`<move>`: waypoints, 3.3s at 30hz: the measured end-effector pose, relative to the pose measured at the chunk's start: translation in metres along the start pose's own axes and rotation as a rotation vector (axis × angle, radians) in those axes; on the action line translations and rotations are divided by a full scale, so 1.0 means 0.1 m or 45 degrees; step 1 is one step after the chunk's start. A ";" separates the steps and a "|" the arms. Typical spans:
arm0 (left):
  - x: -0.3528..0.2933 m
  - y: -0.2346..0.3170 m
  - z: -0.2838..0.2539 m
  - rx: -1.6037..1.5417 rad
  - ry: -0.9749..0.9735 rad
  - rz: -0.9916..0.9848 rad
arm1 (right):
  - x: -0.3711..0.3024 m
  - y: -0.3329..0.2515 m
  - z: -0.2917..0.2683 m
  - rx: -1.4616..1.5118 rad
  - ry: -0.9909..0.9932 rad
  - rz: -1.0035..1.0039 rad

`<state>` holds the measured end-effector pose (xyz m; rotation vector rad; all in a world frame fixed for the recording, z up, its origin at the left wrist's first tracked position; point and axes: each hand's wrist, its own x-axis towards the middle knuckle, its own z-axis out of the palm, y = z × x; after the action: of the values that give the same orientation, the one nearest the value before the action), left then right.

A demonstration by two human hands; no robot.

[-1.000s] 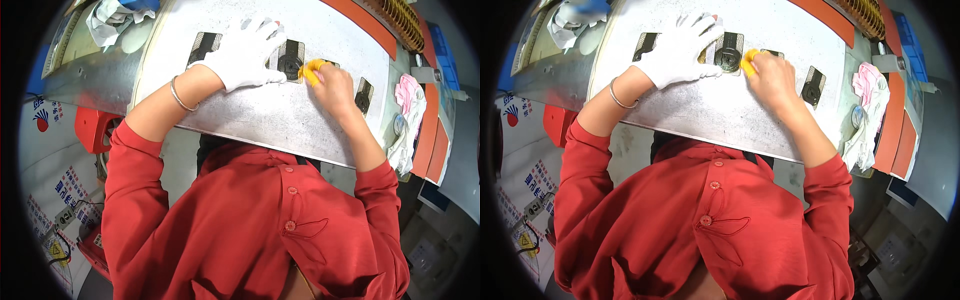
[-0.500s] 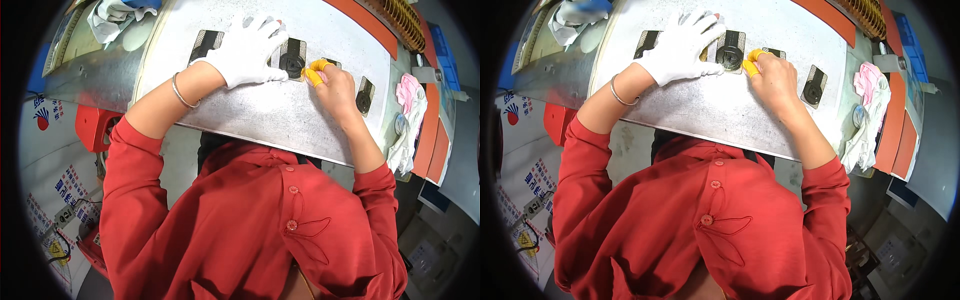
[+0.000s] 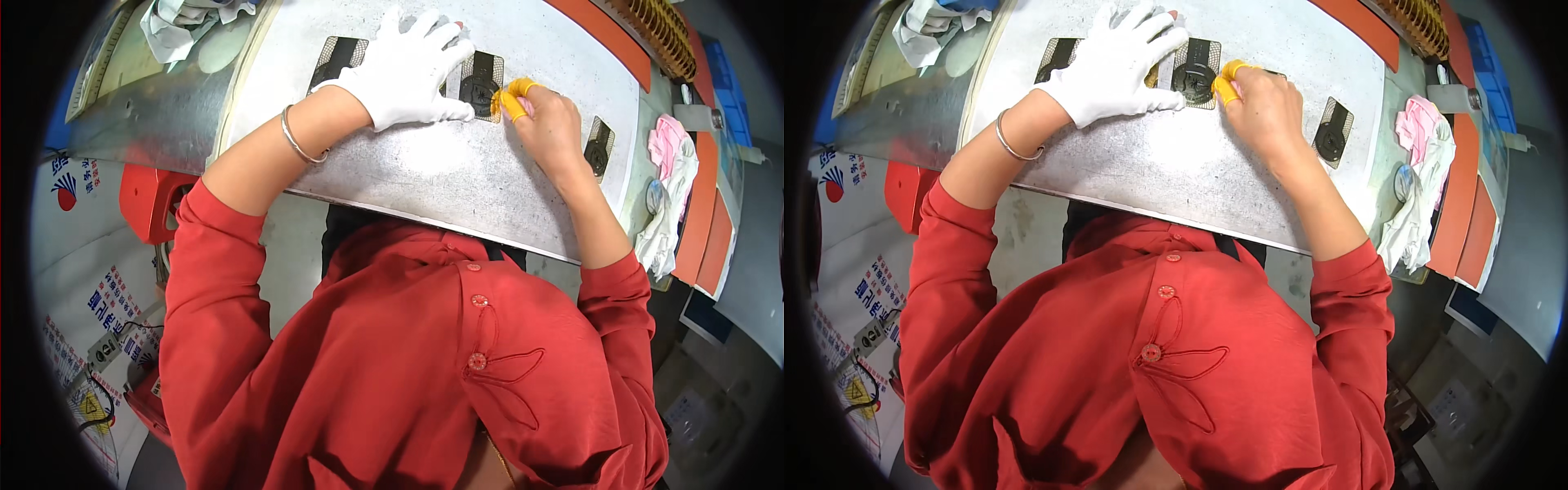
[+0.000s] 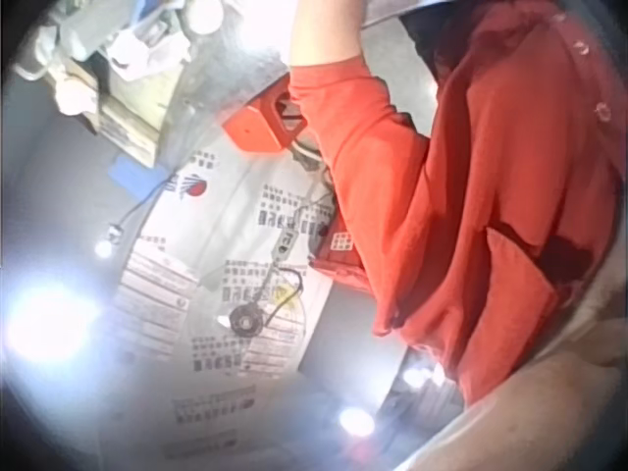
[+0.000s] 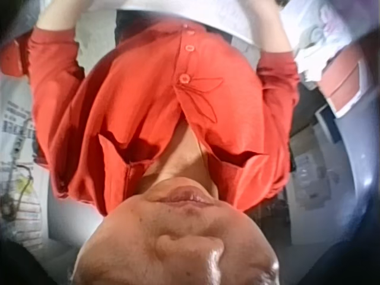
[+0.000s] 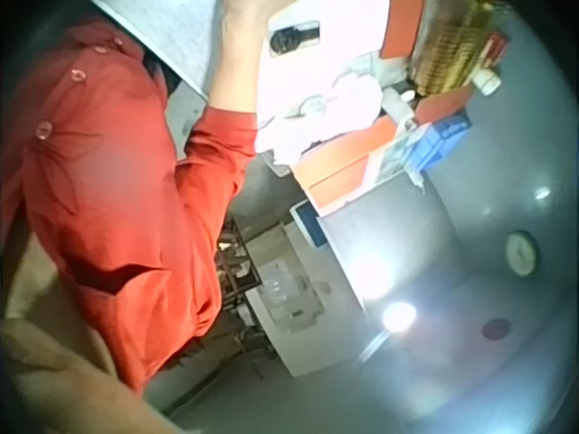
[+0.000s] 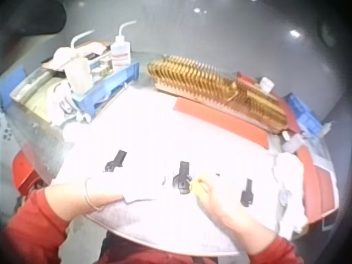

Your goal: The person cleans a series of small, dark metal parts arranged in a row on a white tray. Using a white cloth and a yellow sponge, they wipe each part individually, occasionally applying liquid from a squeeze bottle. The parts are handled one by one and placed back into their slots on the tray.

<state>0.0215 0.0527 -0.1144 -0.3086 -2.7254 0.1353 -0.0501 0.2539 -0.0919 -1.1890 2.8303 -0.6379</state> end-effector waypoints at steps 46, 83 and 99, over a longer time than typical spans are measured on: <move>0.04 -0.06 0.01 0.016 0.030 0.023 | -0.19 -0.28 0.10 0.074 0.012 0.042; 1.20 0.52 -0.56 -0.846 -0.893 -0.175 | -0.99 0.01 0.00 1.001 0.019 -0.218; 1.60 1.14 -0.60 -1.153 -0.840 0.022 | -0.99 0.04 -0.01 0.790 0.104 -0.328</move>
<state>-0.0766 0.2042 -0.0156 -0.6100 -3.2404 -1.2195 0.0182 0.3246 -0.1073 -1.4041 2.2501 -1.4630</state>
